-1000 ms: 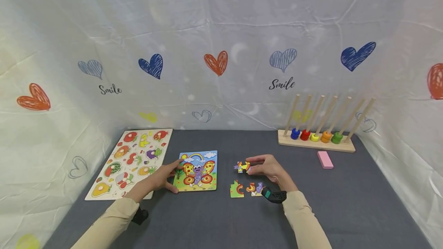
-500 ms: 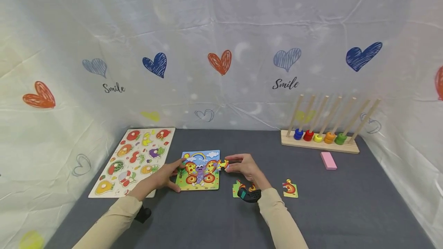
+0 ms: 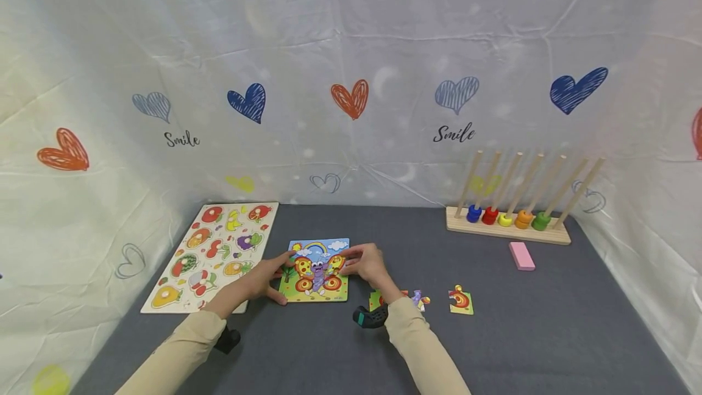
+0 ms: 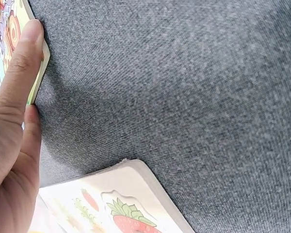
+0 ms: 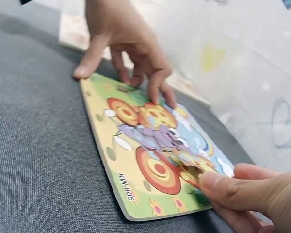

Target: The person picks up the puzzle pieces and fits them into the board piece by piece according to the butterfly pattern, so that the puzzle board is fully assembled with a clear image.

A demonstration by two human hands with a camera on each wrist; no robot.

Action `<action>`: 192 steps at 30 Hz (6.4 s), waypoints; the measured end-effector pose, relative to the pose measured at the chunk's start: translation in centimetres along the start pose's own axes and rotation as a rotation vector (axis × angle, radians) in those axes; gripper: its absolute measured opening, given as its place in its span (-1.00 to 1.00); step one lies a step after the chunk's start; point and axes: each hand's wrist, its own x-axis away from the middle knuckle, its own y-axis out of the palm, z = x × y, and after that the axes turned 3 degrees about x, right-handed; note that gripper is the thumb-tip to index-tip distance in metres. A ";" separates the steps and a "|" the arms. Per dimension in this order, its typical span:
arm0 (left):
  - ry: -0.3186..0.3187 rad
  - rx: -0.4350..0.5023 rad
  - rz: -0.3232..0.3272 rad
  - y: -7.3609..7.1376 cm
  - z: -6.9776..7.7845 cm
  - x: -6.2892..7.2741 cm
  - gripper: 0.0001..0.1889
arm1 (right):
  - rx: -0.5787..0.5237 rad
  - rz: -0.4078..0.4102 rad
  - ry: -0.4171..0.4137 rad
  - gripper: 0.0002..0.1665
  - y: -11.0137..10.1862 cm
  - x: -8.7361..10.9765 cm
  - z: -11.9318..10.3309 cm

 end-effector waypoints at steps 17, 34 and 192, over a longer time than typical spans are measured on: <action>0.001 -0.021 0.005 0.1 0.2 0.4 0.06 | 0.492 0.074 -0.061 -0.60 1.4 -0.3 -1.1; -0.031 -0.044 0.018 0.1 0.3 -0.2 0.07 | 0.379 0.119 0.003 -0.67 0.6 -0.4 -0.8; 0.072 -0.082 -0.084 -0.8 -0.5 0.1 -0.11 | 0.192 -0.024 -0.424 -0.80 9.2 1.4 0.4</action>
